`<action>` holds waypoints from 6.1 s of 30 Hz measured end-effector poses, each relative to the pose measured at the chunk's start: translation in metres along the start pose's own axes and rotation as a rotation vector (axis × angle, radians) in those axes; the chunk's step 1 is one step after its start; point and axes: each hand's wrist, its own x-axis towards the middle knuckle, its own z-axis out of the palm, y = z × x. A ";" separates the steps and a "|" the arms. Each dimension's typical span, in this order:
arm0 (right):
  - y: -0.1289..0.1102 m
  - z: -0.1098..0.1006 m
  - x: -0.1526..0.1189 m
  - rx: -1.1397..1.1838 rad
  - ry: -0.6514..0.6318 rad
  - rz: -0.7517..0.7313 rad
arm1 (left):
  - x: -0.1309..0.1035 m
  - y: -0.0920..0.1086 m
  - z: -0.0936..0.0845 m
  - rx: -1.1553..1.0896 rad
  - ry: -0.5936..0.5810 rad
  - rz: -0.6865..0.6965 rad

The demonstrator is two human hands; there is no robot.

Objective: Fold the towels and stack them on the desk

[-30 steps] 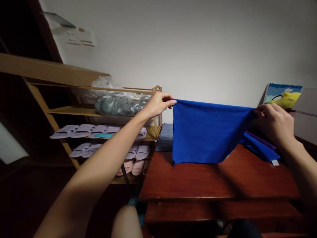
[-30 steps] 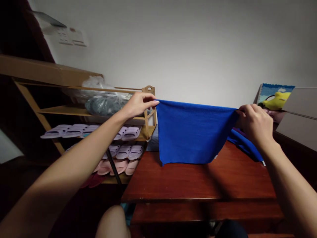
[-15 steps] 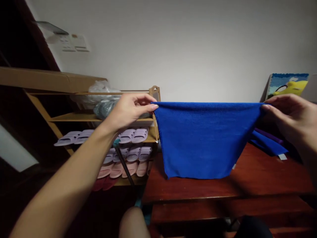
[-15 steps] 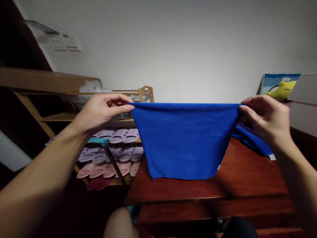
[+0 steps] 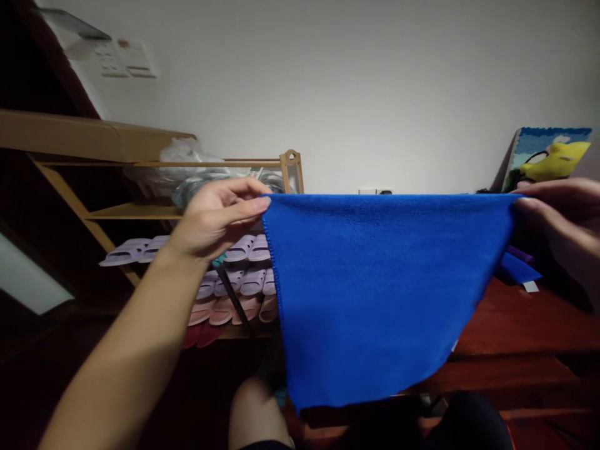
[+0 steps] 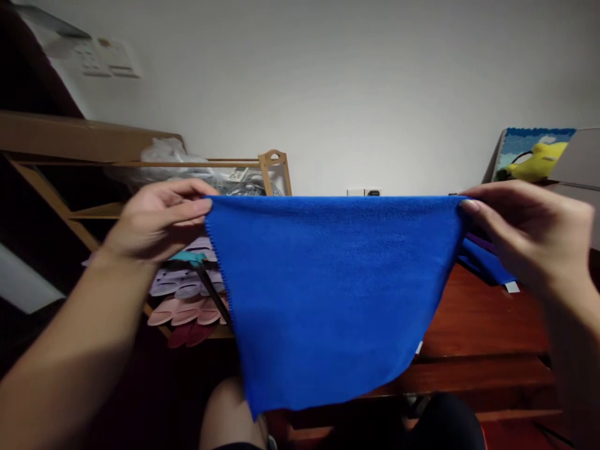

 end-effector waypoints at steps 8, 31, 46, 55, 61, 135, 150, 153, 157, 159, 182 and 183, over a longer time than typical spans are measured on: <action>0.055 0.058 -0.012 0.134 -0.399 0.122 | 0.020 -0.085 0.009 0.136 -0.198 -0.058; 0.191 0.242 -0.069 -0.117 -0.645 0.236 | 0.078 -0.295 0.066 0.432 -0.038 -0.261; 0.170 0.282 -0.082 -0.361 -0.757 0.203 | 0.081 -0.315 0.087 0.798 -0.059 -0.394; 0.125 0.315 -0.105 -0.314 -0.916 0.231 | 0.057 -0.303 0.133 0.948 -0.336 -0.122; 0.122 0.319 -0.126 -0.313 -1.028 0.262 | 0.037 -0.317 0.144 1.028 -0.411 -0.121; 0.172 0.298 -0.124 -0.291 -1.068 0.212 | 0.049 -0.327 0.103 1.074 -0.401 -0.335; 0.165 0.276 -0.133 -0.379 -1.094 0.185 | 0.035 -0.308 0.106 1.071 -0.436 -0.333; 0.161 0.266 -0.137 -0.380 -1.095 0.172 | 0.027 -0.303 0.108 1.074 -0.430 -0.330; 0.155 0.252 -0.143 -0.381 -1.088 0.159 | 0.017 -0.297 0.111 1.081 -0.419 -0.326; 0.153 0.246 -0.146 -0.385 -1.087 0.163 | 0.012 -0.294 0.112 1.084 -0.421 -0.321; 0.139 0.210 -0.164 -0.405 -1.084 0.183 | -0.016 -0.270 0.117 1.082 -0.436 -0.304; 0.138 0.207 -0.165 -0.406 -1.085 0.185 | -0.019 -0.267 0.117 1.080 -0.440 -0.302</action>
